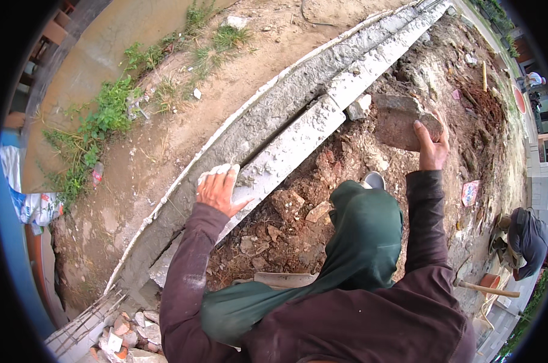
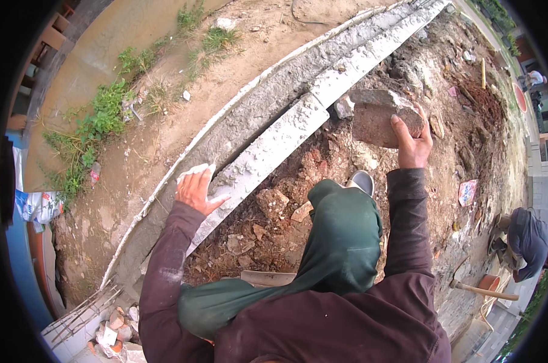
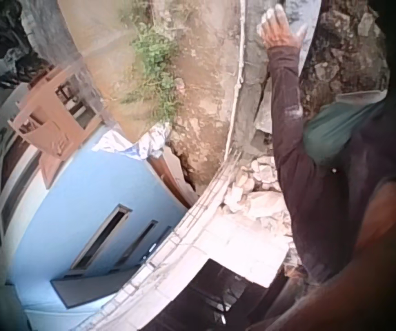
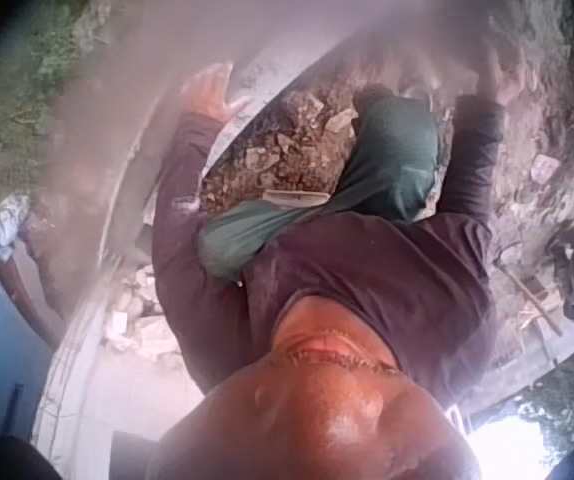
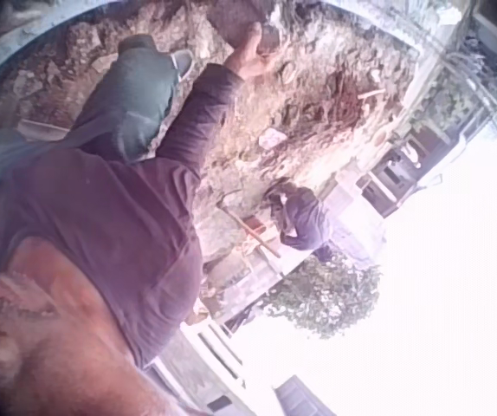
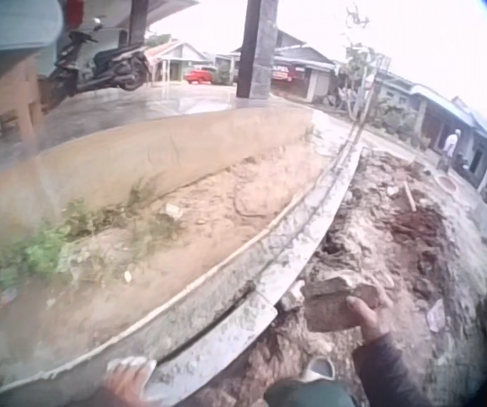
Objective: The person walks through a construction site and places concrete slabs into a prepared foundation trench. They pick up slabs from a nearby pile, position them into the wet concrete, and tap them with a brick to level and secure them.
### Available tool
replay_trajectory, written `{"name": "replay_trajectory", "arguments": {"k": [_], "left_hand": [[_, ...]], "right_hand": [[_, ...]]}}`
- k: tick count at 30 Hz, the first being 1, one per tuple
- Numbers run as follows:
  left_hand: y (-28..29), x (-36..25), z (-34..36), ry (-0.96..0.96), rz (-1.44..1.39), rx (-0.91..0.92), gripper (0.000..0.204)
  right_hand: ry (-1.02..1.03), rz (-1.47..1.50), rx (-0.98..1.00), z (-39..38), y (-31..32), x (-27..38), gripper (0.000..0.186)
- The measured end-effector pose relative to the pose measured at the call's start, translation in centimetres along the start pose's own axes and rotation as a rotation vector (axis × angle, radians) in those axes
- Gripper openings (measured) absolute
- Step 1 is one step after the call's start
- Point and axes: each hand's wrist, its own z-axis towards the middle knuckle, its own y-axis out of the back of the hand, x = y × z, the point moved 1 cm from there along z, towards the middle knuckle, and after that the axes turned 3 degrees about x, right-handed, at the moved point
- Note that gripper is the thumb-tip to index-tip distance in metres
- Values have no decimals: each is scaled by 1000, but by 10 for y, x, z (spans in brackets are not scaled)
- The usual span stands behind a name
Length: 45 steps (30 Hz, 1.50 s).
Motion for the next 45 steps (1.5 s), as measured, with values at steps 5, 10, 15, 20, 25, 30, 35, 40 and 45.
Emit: {"name": "replay_trajectory", "arguments": {"k": [5,10,15,20,25,30,35,40,45], "left_hand": [[-85,-79,126,215,-181,-1,97],[-136,-130,210,386,-281,-74,82],[-152,-145,305,619,-396,-45,57],[-166,-146,326,646,-306,-100,39],[-165,-147,334,576,-314,-175,30],[-165,-140,325,579,-310,-144,30],[-164,-140,324,562,-308,-176,30],[-164,-143,327,552,-287,-167,29],[-160,-143,333,558,-262,-144,30]], "right_hand": [[-151,96,125,61,2,-76,51],[-176,88,230,134,-5,-112,47],[-66,132,254,204,-22,-74,45],[-26,117,401,234,-39,-69,54],[-332,125,639,175,-88,-169,59],[-54,82,574,215,-72,-131,60],[-176,125,540,237,-69,-114,61],[-97,-24,704,190,-90,-181,64],[-87,53,604,215,-48,-135,63]]}}
